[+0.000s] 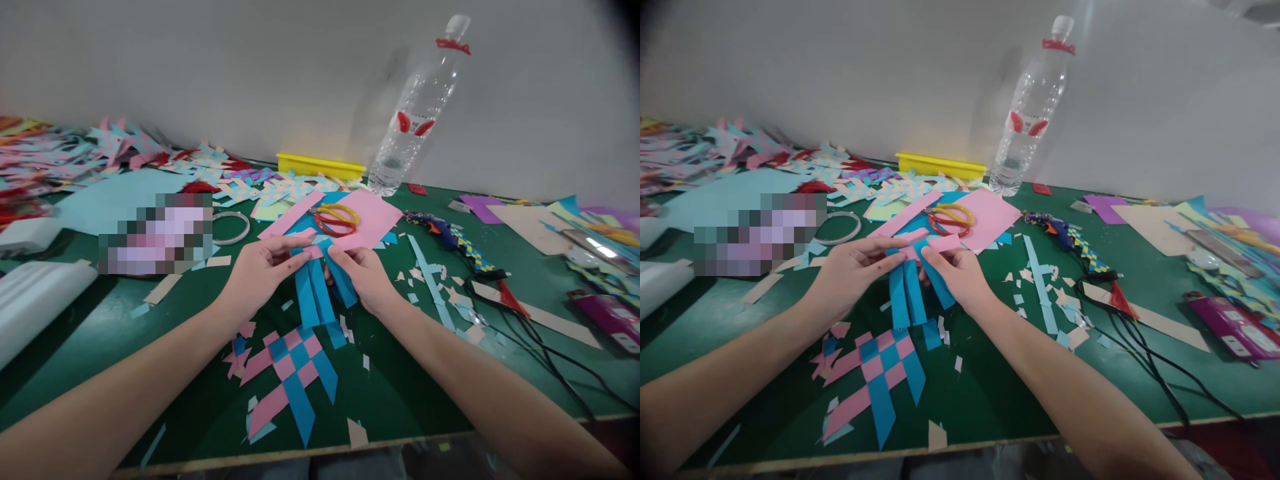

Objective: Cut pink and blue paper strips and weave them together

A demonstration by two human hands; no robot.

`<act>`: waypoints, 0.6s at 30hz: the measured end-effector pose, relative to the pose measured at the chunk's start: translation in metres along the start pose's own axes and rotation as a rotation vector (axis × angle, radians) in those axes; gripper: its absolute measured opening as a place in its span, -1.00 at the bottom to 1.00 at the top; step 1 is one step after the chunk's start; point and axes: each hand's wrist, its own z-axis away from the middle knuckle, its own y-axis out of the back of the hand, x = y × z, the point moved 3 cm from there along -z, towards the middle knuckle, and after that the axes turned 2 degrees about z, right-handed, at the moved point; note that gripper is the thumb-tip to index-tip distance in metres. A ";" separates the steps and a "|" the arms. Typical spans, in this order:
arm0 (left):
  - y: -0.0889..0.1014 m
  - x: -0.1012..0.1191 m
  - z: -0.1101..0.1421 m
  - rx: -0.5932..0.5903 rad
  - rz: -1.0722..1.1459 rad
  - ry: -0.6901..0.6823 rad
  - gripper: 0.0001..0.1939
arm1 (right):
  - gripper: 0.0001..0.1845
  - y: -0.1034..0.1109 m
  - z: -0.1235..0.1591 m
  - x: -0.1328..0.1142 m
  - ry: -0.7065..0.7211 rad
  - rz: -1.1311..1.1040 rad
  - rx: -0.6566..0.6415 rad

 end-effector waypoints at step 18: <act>0.000 -0.002 0.000 -0.003 -0.052 -0.057 -0.66 | -0.60 0.001 0.003 0.000 0.053 0.207 -0.020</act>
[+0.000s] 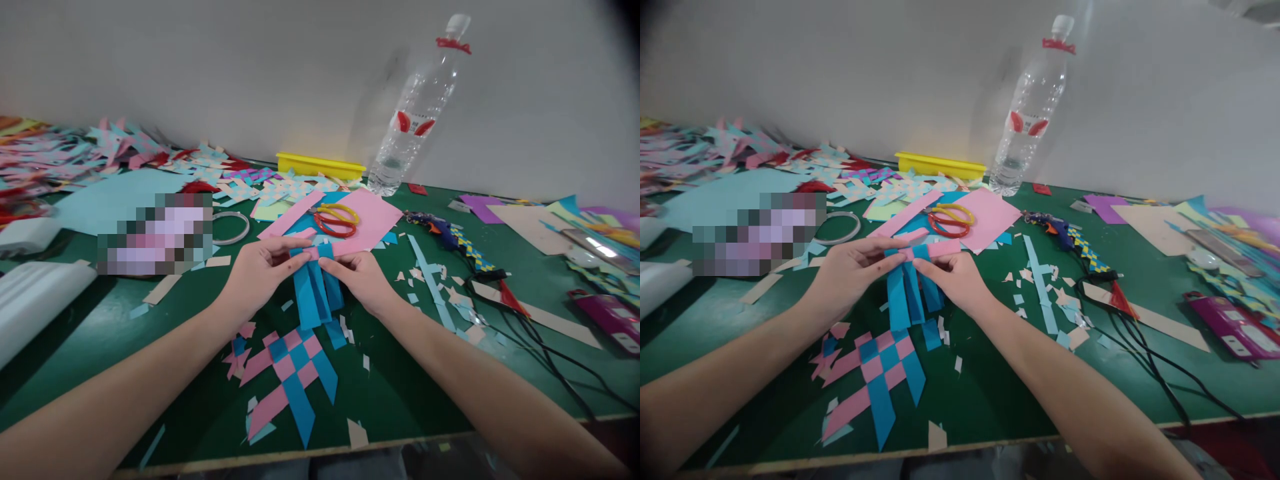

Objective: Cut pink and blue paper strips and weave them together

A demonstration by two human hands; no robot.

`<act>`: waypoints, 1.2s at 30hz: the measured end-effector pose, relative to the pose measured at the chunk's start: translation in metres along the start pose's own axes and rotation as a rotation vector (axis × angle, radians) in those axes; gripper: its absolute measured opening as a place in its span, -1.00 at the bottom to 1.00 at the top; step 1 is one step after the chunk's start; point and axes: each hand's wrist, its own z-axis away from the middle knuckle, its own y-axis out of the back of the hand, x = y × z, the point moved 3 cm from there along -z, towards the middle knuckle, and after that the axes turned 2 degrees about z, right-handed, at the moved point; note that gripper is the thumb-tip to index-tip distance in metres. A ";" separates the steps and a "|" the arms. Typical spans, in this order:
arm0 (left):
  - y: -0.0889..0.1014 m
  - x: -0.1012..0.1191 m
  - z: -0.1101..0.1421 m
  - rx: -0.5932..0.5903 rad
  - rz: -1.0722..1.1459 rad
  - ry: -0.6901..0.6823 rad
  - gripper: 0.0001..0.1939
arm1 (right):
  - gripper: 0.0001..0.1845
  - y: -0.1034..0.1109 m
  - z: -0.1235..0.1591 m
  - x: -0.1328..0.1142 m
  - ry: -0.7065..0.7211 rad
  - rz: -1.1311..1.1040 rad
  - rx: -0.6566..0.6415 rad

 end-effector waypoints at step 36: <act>0.000 0.001 -0.002 -0.069 -0.108 0.087 -0.55 | -0.72 0.003 -0.006 0.007 -0.106 -0.320 0.111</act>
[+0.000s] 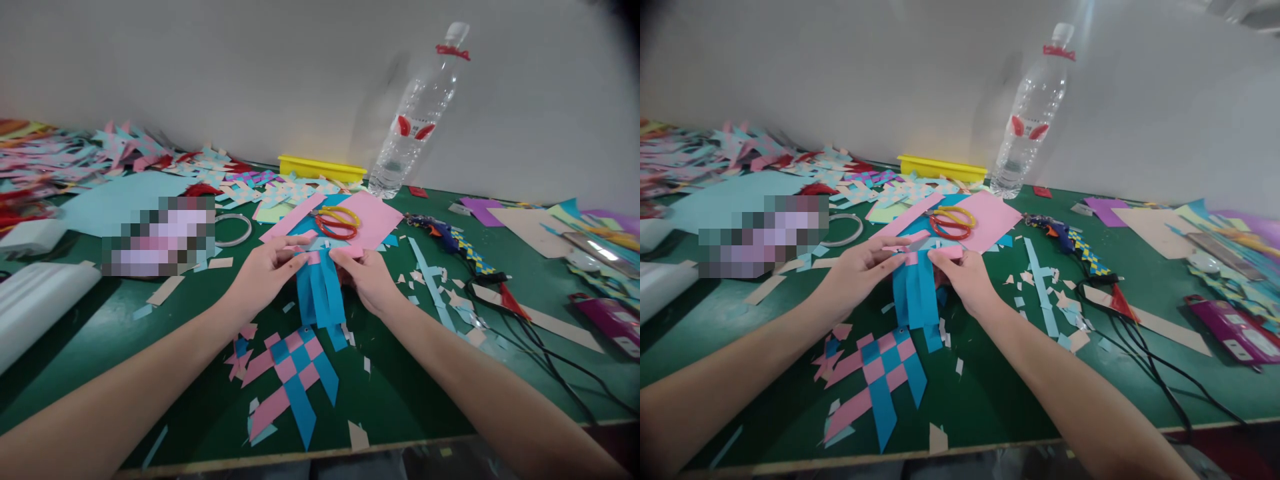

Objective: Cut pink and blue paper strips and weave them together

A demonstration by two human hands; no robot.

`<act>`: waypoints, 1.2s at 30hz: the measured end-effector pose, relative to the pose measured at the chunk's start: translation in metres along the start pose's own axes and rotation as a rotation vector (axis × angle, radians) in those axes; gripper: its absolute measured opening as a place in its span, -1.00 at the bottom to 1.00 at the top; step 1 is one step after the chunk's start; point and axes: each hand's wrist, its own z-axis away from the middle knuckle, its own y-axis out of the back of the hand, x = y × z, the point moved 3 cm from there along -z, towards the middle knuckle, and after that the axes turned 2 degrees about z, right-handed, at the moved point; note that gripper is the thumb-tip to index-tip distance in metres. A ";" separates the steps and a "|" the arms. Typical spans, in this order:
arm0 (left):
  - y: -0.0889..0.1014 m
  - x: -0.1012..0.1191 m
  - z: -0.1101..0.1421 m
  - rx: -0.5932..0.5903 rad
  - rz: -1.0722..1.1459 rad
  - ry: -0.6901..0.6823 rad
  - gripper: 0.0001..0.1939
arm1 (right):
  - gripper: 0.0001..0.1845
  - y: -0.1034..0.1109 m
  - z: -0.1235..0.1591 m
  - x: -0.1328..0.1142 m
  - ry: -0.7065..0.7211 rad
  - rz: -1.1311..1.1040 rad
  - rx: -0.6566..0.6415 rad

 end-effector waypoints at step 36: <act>0.002 -0.004 -0.004 -0.089 -0.503 -0.181 -0.71 | -0.89 0.016 -0.008 -0.015 0.384 0.975 -0.002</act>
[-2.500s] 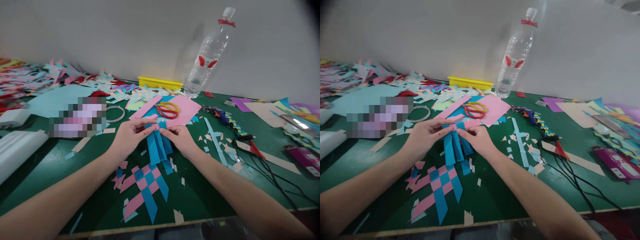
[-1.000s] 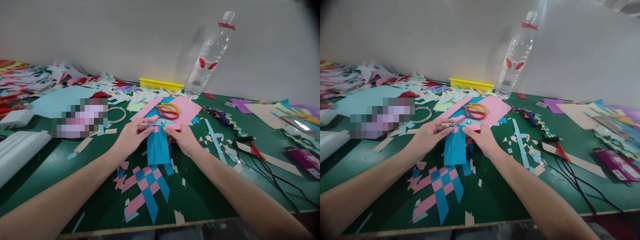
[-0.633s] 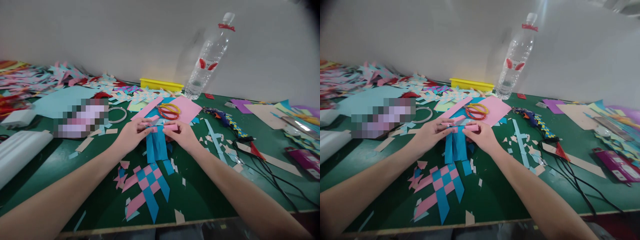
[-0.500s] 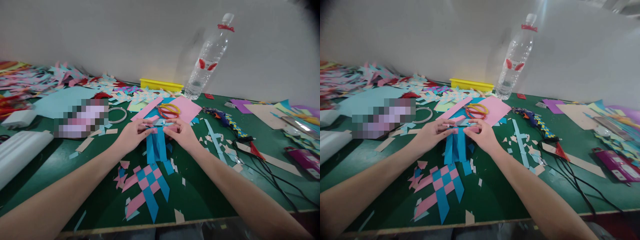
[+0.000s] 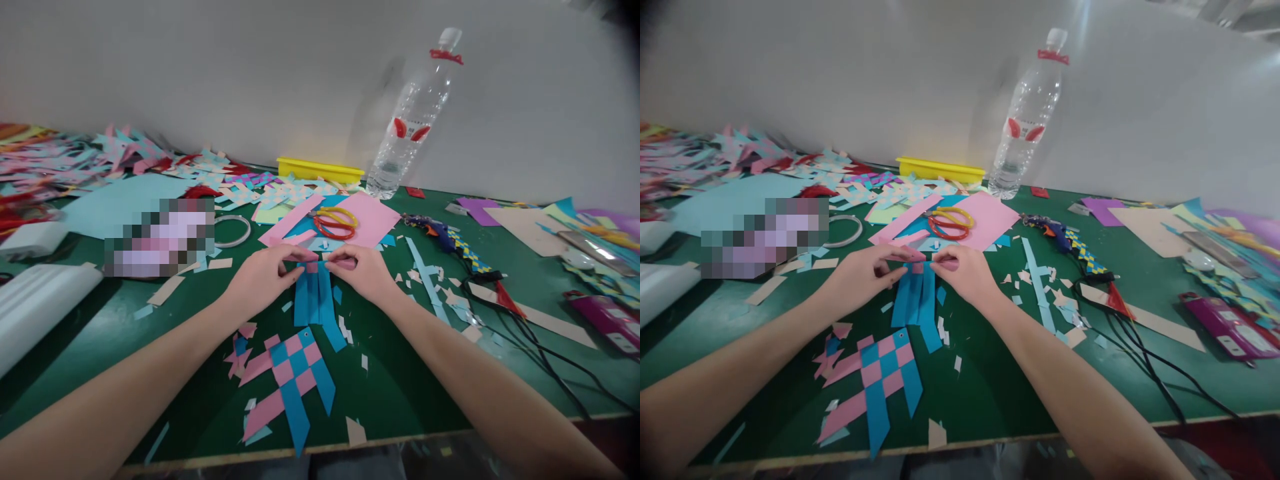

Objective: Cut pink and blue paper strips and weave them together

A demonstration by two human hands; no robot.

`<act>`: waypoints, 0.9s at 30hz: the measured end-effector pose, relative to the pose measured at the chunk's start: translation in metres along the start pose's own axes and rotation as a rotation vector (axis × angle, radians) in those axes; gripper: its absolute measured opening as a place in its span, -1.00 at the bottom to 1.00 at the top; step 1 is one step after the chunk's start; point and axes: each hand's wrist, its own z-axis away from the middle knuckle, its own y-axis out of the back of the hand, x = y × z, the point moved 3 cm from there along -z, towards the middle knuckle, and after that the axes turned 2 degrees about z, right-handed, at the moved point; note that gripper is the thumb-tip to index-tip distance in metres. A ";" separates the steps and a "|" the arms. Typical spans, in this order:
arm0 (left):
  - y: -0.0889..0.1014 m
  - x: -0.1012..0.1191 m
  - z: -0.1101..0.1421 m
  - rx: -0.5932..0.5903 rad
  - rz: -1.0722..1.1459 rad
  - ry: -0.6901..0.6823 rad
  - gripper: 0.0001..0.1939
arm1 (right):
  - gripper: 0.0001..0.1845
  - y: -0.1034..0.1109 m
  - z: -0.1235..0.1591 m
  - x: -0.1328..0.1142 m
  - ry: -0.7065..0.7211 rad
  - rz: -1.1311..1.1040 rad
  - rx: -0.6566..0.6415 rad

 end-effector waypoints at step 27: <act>-0.009 -0.008 0.000 -0.051 -0.328 -0.177 -0.67 | -0.85 -0.004 0.002 0.000 0.204 0.278 -0.004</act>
